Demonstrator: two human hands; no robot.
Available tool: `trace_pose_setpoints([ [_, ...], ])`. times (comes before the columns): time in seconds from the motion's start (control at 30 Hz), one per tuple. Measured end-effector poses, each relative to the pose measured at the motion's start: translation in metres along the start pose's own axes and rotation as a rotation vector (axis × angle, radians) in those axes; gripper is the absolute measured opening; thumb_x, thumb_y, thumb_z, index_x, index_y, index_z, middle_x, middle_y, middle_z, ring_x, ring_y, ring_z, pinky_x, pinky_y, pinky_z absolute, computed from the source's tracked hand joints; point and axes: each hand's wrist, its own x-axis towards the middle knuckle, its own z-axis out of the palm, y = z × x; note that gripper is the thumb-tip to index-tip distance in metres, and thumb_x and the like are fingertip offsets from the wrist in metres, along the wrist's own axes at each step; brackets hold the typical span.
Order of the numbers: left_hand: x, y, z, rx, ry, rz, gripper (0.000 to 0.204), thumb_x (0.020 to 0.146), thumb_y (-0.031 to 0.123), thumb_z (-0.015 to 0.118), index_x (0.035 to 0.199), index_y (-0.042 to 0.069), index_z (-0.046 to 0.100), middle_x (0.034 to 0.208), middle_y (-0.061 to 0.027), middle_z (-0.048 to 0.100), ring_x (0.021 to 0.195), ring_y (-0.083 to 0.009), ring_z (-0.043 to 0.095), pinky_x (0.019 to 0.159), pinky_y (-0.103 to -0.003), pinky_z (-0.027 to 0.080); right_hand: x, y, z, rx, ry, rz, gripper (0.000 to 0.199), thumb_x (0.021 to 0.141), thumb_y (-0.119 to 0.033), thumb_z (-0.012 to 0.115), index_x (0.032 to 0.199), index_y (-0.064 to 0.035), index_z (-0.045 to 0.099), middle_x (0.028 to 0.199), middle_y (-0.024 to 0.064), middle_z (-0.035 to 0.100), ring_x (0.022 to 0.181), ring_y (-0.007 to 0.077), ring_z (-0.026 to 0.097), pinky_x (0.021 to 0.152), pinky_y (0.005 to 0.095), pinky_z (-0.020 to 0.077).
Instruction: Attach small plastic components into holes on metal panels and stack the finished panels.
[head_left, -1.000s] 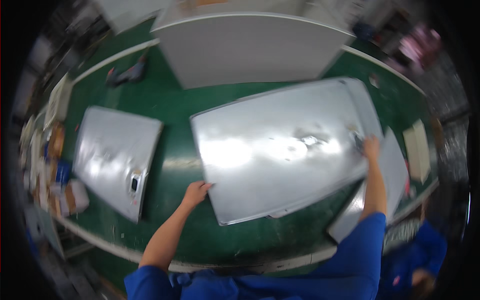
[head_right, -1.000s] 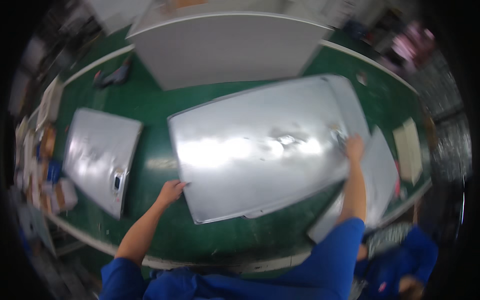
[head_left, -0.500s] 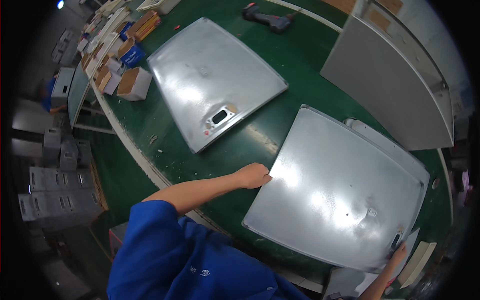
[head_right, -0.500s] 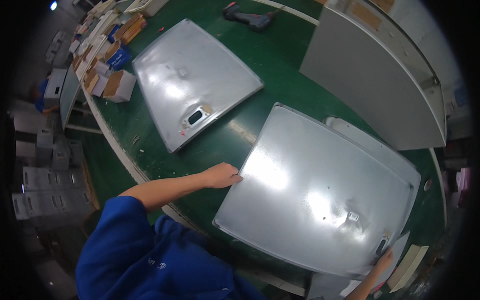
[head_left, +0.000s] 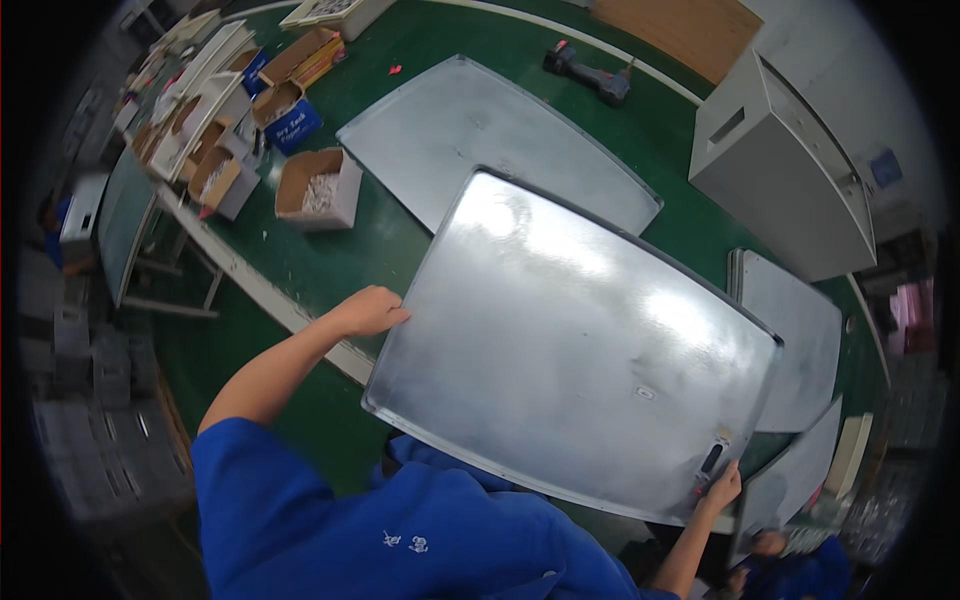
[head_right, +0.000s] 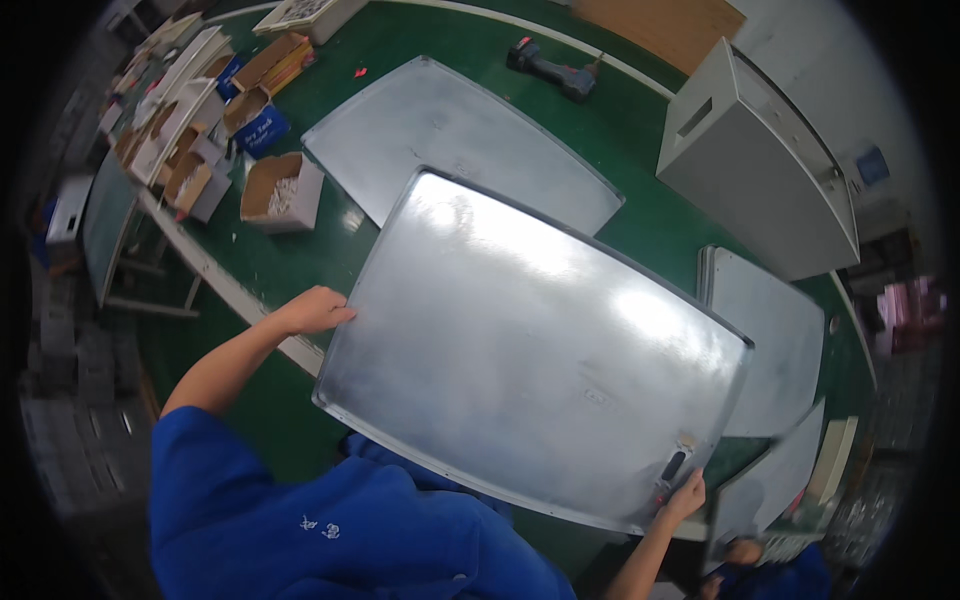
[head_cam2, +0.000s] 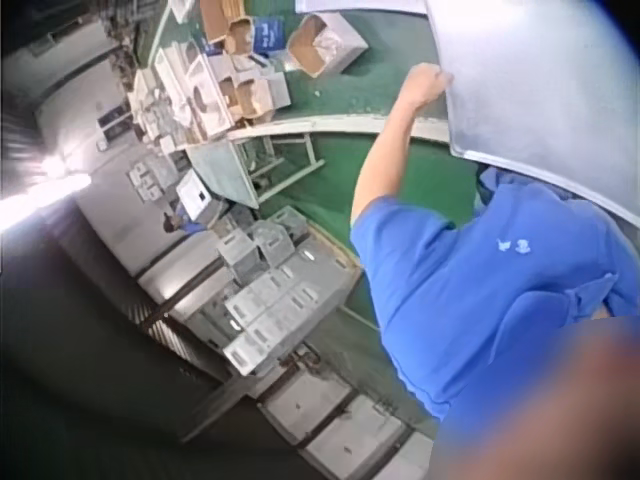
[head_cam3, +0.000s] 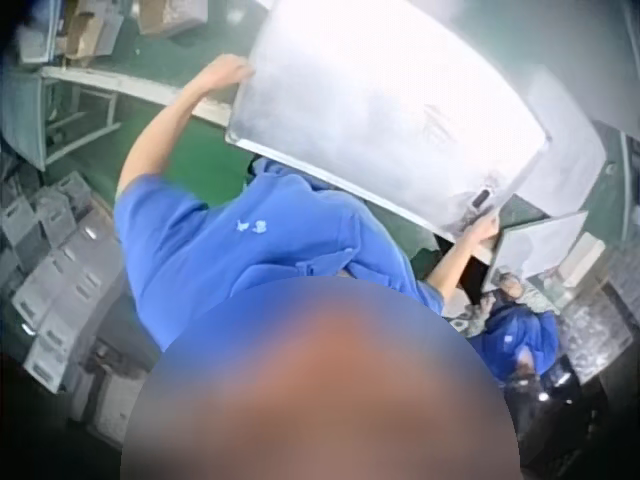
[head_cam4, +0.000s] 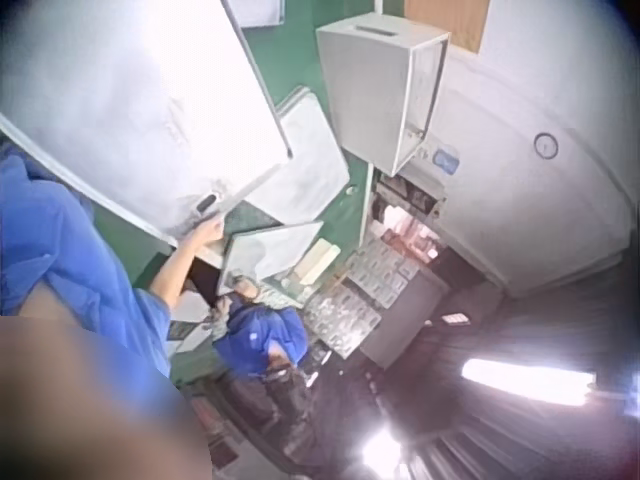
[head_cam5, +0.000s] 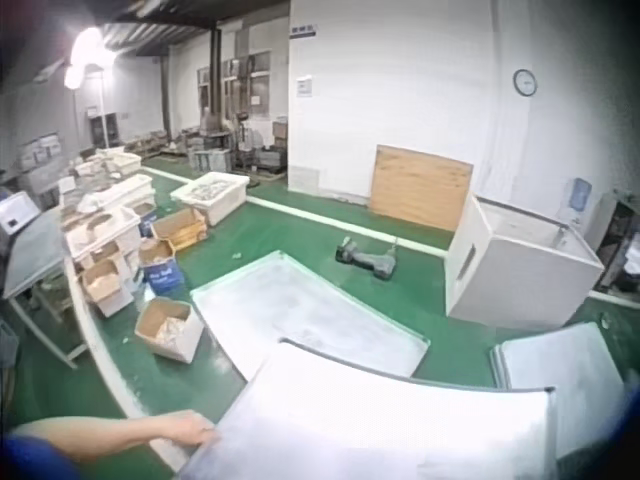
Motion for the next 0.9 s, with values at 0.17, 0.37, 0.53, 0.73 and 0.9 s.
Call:
trace_pose_setpoints([
  [0.17,-0.006,-0.146,-0.018,0.054,-0.012,0.086,0.034,0.073,0.029,0.051,0.066,-0.004,0.057,0.07,-0.0228,0.056,0.069,-0.0381,0.054,0.065,-0.042,0.042,-0.128,-0.021,0.068,-0.122,0.05,0.082,0.038,0.085,-0.028,0.048,0.075,0.0087,0.054,0.064,0.0041,0.05,0.062,0.0111,0.041,0.058,0.0281,0.0368],
  [0.37,0.004,-0.211,-0.038,0.074,-0.009,0.082,0.032,0.073,0.027,0.051,0.066,-0.003,0.058,0.071,-0.0219,0.057,0.07,-0.0371,0.055,0.067,-0.042,0.043,-0.209,-0.042,0.103,-0.105,0.107,0.142,0.038,0.085,-0.028,0.048,0.072,0.0083,0.051,0.059,0.0048,0.048,0.058,0.0125,0.039,0.055,0.0296,0.0358],
  [0.53,0.023,-0.235,-0.038,0.114,-0.001,0.131,0.031,0.073,0.027,0.051,0.067,-0.002,0.059,0.074,-0.0213,0.057,0.073,-0.0363,0.055,0.068,-0.042,0.044,-0.234,-0.031,0.117,-0.105,0.189,0.159,0.042,0.086,-0.03,0.046,0.081,0.0108,0.055,0.067,0.0099,0.058,0.06,0.0145,0.046,0.058,0.0313,0.0393],
  [0.73,0.032,-0.25,-0.031,0.128,-0.047,0.115,0.031,0.074,0.028,0.051,0.07,-0.002,0.059,0.076,-0.0209,0.058,0.075,-0.0358,0.055,0.07,-0.042,0.044,-0.234,-0.063,0.123,-0.269,0.072,0.21,0.04,0.086,-0.03,0.045,0.089,0.0086,0.056,0.076,0.015,0.06,0.065,0.0195,0.051,0.062,0.0324,0.0407],
  [0.9,0.026,-0.252,-0.024,0.12,0.024,0.072,0.031,0.075,0.028,0.05,0.072,-0.002,0.059,0.077,-0.0204,0.058,0.076,-0.0361,0.055,0.071,-0.042,0.044,-0.235,-0.061,0.121,-0.432,0.004,0.162,0.038,0.085,-0.028,0.044,0.088,0.0076,0.057,0.078,0.0173,0.06,0.069,0.0226,0.055,0.065,0.0334,0.0417],
])
